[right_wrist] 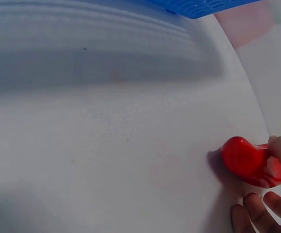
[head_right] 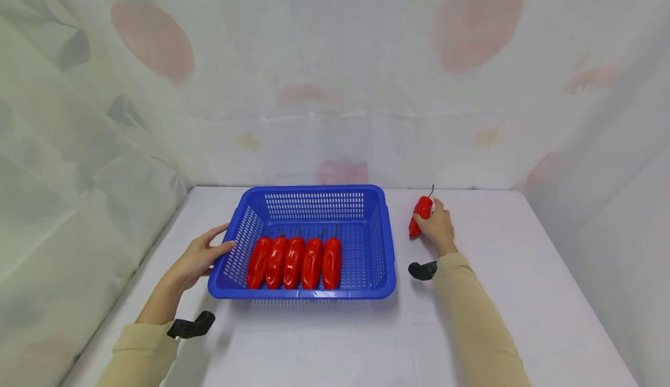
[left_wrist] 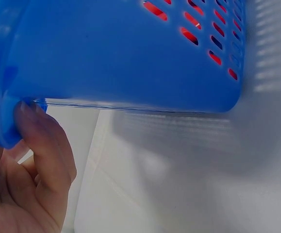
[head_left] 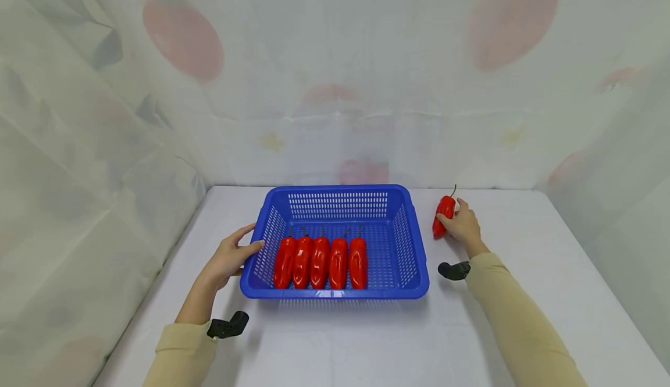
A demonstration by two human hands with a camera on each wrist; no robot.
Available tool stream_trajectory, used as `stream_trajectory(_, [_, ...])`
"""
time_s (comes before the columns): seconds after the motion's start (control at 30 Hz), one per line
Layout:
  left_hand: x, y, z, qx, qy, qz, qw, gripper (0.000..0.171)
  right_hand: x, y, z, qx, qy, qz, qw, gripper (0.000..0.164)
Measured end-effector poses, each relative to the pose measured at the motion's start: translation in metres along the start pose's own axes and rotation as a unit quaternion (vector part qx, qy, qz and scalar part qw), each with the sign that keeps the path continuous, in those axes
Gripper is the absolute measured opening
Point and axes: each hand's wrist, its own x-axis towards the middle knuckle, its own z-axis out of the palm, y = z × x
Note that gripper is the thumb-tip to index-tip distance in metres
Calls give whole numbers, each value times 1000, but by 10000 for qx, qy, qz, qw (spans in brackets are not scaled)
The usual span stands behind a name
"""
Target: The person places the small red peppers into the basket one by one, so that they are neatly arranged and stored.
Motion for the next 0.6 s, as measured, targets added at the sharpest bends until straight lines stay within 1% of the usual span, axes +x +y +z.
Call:
stream_trajectory(0.37, [0,2,0,-44,4,-13,10000,69,0,-5,-4,-74,-334,40,9994,73])
stream_trajectory(0.47, [-5,9,0,-60,-17,-23,10000,67,0,-6,-4,-62,-410,84,9991,72])
stream_trajectory(0.6, [-17,24,2,-48,-49,-21,10000,65,0,-7,-5,18,-504,164,9986,71])
